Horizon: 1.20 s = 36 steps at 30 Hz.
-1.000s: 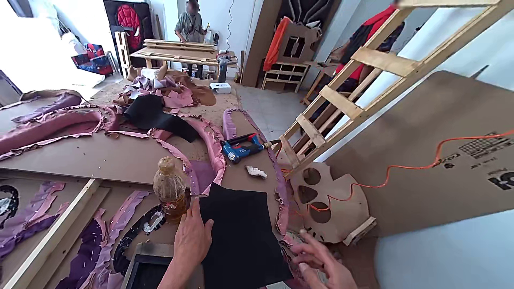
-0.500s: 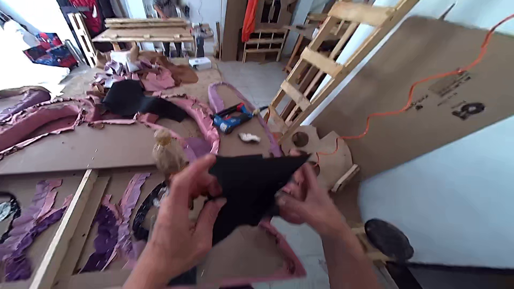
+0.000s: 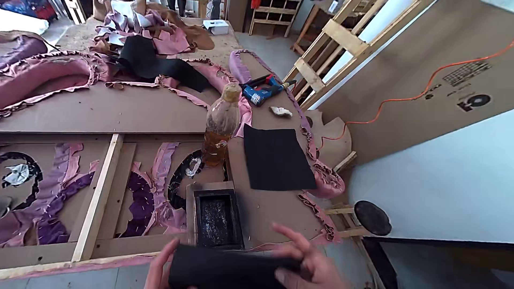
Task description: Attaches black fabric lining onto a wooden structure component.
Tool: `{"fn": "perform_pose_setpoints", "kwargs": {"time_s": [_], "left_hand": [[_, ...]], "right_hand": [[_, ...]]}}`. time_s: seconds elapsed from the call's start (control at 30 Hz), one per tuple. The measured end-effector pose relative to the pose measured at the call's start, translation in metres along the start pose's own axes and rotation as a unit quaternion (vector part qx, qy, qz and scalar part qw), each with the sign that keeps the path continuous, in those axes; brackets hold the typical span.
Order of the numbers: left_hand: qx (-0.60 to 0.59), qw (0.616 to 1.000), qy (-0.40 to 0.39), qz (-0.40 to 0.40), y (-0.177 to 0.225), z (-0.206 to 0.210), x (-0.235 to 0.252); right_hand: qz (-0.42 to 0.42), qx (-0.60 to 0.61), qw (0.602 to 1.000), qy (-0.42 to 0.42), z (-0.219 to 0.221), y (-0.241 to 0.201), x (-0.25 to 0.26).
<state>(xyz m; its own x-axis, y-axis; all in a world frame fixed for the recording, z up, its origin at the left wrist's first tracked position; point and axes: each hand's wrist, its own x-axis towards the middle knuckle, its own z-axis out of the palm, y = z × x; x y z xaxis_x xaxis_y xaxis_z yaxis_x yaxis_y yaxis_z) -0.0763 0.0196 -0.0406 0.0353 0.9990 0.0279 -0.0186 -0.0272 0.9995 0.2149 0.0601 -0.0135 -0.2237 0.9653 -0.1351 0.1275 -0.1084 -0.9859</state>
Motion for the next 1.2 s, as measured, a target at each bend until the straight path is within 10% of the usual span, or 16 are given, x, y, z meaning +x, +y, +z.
{"fn": "perform_pose_setpoints", "kwargs": {"time_s": [0.23,0.57,0.77,0.93,1.2], "left_hand": [[0.13,0.987,0.092,0.016,-0.03,-0.009,0.065],[0.142,0.966,0.118,-0.181,-0.054,-0.005,0.116],[0.443,0.877,0.18,0.044,-0.046,-0.004,0.099],[0.572,0.794,-0.107,0.174,-0.036,0.018,0.093],[0.649,0.703,-0.291,-0.023,-0.002,0.031,0.124]], "right_hand": [[-0.005,-0.199,0.975,0.097,0.004,0.027,0.06],[0.094,-0.342,0.928,0.112,0.002,0.043,0.111],[-0.135,-0.535,0.815,0.176,0.004,0.019,0.095],[-0.225,-0.591,0.774,-0.003,0.04,0.019,0.084],[-0.163,-0.677,0.715,-0.064,0.053,0.025,0.097]]}}
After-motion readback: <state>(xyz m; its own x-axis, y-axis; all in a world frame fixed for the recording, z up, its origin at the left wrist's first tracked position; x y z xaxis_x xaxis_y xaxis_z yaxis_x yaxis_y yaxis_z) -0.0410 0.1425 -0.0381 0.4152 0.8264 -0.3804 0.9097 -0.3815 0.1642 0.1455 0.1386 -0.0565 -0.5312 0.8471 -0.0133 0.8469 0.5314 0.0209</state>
